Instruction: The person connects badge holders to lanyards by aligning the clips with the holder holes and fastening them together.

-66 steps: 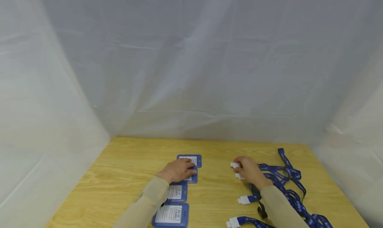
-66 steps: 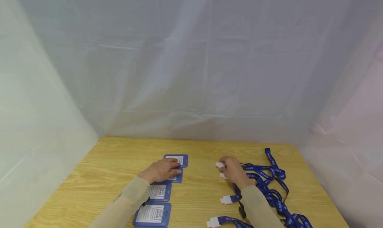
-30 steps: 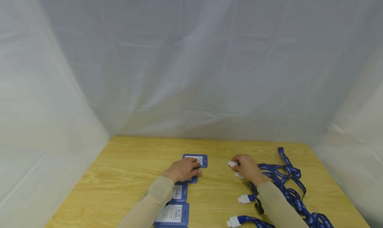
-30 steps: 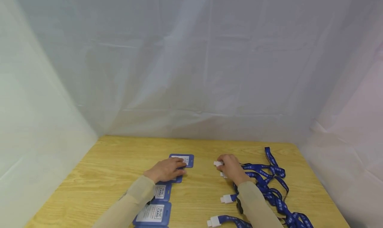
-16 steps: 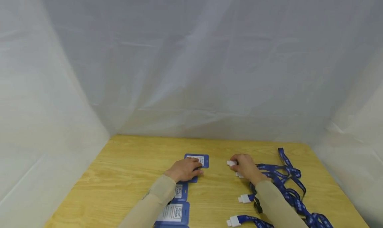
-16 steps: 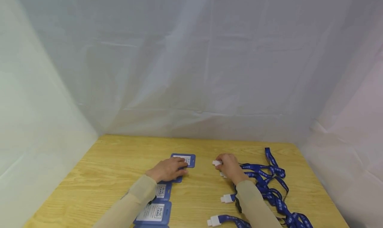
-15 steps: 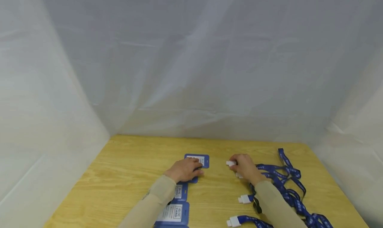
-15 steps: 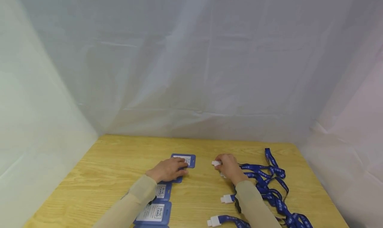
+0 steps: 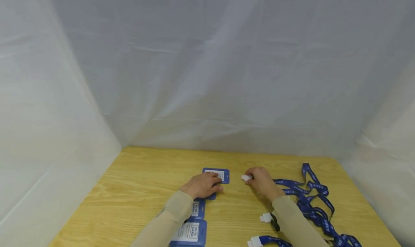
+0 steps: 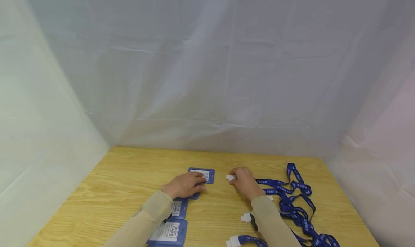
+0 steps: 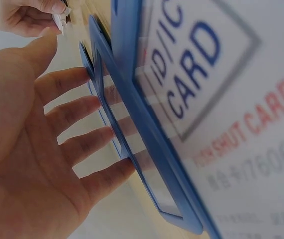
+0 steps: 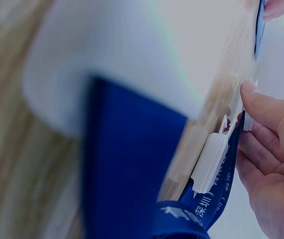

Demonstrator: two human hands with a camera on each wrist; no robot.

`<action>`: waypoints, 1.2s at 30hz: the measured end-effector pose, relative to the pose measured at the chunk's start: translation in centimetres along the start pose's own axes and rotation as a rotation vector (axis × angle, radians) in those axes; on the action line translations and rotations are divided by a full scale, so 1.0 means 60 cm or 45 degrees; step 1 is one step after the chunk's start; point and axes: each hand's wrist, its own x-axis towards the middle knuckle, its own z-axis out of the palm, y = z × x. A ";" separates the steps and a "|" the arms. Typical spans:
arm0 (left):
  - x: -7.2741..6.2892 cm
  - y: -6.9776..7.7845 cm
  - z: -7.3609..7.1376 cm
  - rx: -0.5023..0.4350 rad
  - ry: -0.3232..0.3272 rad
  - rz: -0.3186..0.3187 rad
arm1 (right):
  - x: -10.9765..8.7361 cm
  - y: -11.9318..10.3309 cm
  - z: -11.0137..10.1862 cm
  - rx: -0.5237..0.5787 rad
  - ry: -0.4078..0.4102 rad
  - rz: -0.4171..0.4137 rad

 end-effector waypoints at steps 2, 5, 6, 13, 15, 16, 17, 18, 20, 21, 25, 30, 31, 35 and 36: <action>0.002 0.002 0.001 -0.004 -0.005 0.000 | 0.000 -0.001 0.000 0.008 -0.004 0.011; 0.004 0.005 0.001 -0.011 -0.012 0.000 | 0.001 0.001 0.000 0.013 -0.017 0.021; 0.004 0.005 0.002 -0.015 -0.015 0.000 | 0.001 0.002 0.000 0.014 -0.023 0.029; 0.002 0.006 -0.001 -0.013 -0.003 0.013 | 0.012 0.000 0.005 0.011 -0.024 0.005; 0.002 0.005 0.000 -0.016 -0.007 0.007 | 0.013 -0.002 0.005 0.001 -0.017 -0.019; 0.002 0.006 0.000 -0.019 -0.008 0.006 | 0.014 -0.004 0.005 -0.001 -0.018 -0.025; 0.002 0.007 0.000 -0.018 -0.008 0.008 | 0.014 -0.007 0.005 -0.001 -0.018 -0.032; 0.003 0.007 0.000 -0.018 -0.008 0.010 | 0.014 -0.009 0.005 -0.005 -0.020 -0.036; 0.003 0.009 0.001 -0.022 -0.007 0.016 | 0.014 -0.012 0.006 -0.012 -0.023 -0.044; 0.003 0.010 0.000 -0.024 -0.005 0.021 | 0.015 -0.013 0.006 -0.009 -0.025 -0.045; 0.003 0.011 -0.001 -0.024 -0.001 0.020 | 0.019 -0.014 0.007 -0.024 -0.029 -0.035; 0.005 0.012 0.000 -0.014 -0.004 0.021 | 0.023 -0.014 0.010 -0.032 -0.027 -0.041; 0.005 0.013 0.001 -0.011 -0.004 0.024 | 0.024 -0.014 0.011 -0.030 -0.027 -0.040; 0.005 0.014 0.001 -0.009 -0.002 0.030 | 0.026 -0.014 0.013 -0.025 -0.024 -0.039; 0.005 0.015 0.000 -0.009 -0.002 0.032 | 0.026 -0.014 0.013 -0.024 -0.023 -0.039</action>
